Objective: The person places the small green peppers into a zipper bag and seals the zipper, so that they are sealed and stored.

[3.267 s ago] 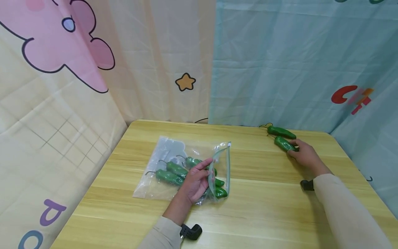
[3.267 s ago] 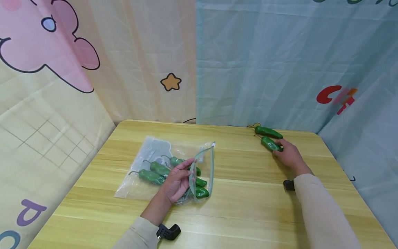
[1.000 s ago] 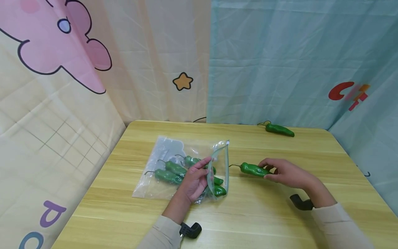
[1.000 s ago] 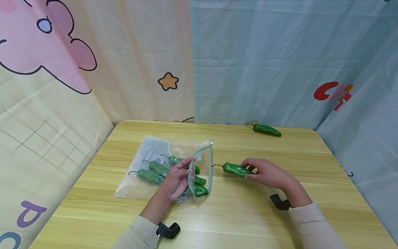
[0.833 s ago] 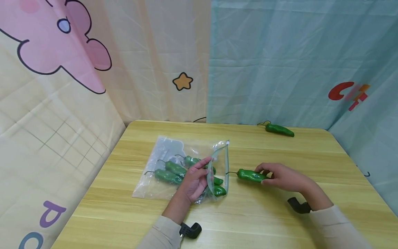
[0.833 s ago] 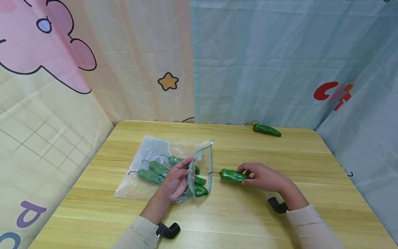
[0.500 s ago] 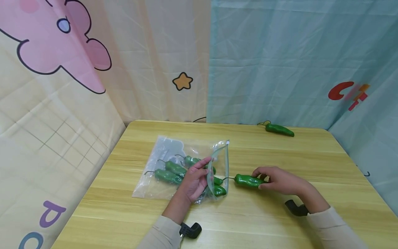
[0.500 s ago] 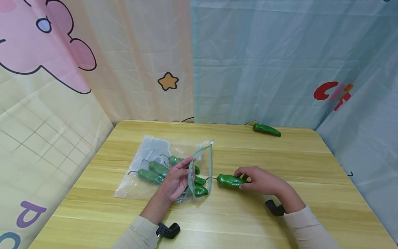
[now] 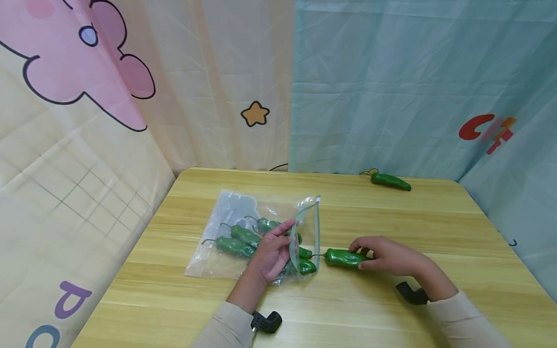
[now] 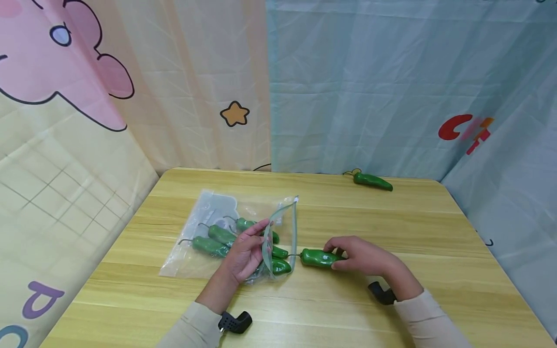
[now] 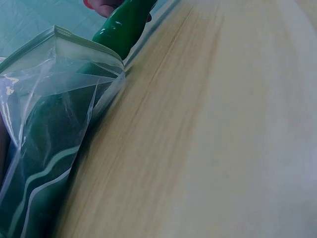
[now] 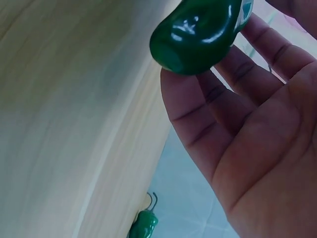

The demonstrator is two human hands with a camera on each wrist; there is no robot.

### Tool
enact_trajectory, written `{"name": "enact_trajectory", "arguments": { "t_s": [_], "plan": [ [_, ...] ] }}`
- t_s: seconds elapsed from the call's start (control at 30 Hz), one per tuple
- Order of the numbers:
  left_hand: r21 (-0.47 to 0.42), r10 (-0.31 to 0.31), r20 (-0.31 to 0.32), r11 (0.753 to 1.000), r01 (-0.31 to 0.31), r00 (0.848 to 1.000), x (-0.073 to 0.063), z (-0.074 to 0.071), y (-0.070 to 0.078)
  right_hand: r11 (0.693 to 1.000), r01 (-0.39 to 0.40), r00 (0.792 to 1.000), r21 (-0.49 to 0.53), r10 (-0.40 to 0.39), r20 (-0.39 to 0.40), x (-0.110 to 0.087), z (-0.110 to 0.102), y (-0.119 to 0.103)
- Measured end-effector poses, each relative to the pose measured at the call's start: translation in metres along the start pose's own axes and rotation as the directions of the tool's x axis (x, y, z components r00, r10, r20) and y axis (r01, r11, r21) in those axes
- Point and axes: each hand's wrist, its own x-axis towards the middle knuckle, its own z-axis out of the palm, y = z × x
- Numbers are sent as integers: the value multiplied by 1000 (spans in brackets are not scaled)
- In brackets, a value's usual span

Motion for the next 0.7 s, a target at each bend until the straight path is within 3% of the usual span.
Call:
{"name": "enact_trajectory", "arguments": {
  "t_s": [0.7],
  "plan": [
    [-5,-1,-11,1000,1,1000,0,0,0,999,20,1000,-39,-19,24,27,15,-17]
  ]
}}
